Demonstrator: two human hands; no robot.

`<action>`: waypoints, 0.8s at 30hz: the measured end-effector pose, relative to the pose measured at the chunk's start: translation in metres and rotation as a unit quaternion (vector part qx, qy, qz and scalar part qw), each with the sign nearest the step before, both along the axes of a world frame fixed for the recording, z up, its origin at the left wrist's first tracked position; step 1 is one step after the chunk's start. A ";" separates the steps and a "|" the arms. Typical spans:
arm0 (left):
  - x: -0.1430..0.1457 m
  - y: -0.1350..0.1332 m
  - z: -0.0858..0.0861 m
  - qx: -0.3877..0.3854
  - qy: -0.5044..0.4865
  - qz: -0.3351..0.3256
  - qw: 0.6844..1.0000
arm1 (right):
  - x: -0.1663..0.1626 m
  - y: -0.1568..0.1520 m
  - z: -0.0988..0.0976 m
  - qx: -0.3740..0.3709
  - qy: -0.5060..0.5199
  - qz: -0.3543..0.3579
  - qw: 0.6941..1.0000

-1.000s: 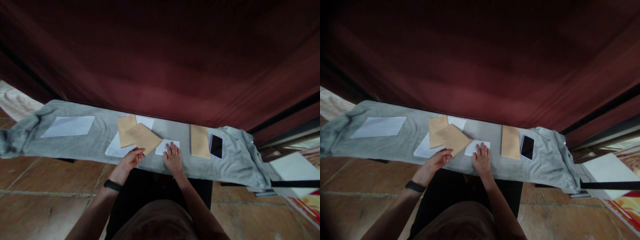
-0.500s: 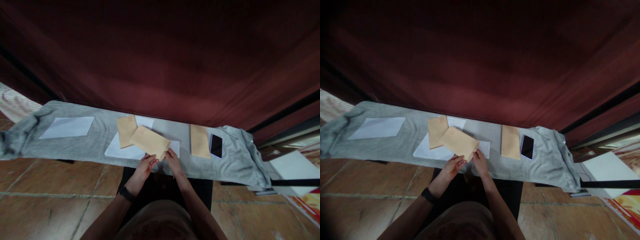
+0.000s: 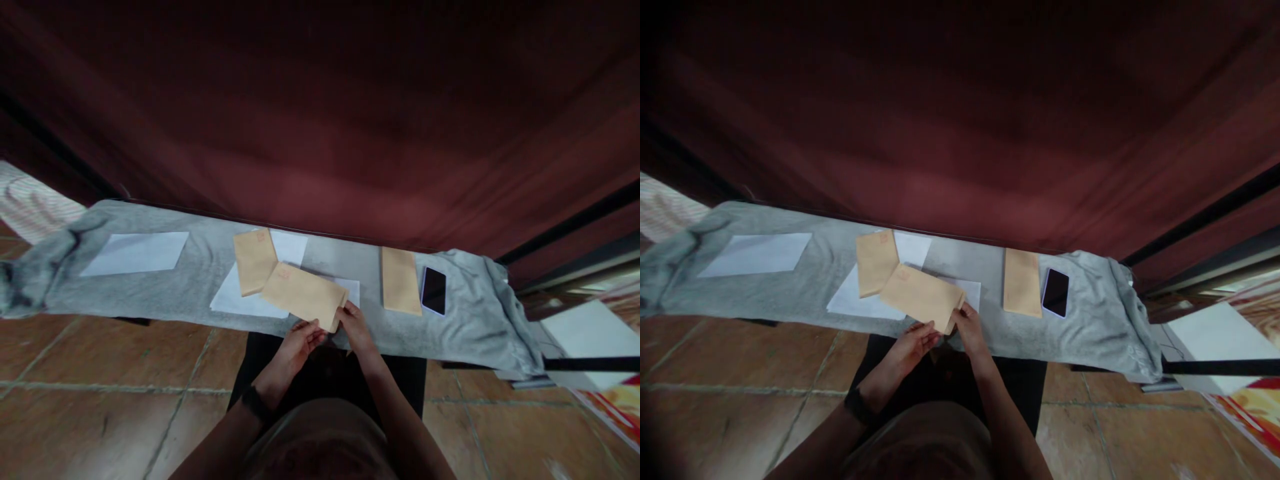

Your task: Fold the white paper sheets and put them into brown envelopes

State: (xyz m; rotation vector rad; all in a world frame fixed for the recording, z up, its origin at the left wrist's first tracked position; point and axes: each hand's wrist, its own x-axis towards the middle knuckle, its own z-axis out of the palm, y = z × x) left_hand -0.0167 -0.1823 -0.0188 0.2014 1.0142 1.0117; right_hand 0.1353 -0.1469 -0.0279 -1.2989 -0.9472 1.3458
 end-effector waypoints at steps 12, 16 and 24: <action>-0.008 0.020 0.024 0.476 0.599 -0.217 0.606 | 0.022 0.005 -0.010 0.081 -0.177 0.005 0.981; -0.016 0.049 0.026 0.498 0.682 -0.313 0.435 | 0.031 0.005 -0.015 0.088 -0.191 0.038 0.977; -0.011 0.068 0.025 0.511 0.646 -0.397 0.404 | 0.045 0.005 -0.022 0.098 -0.162 0.061 0.980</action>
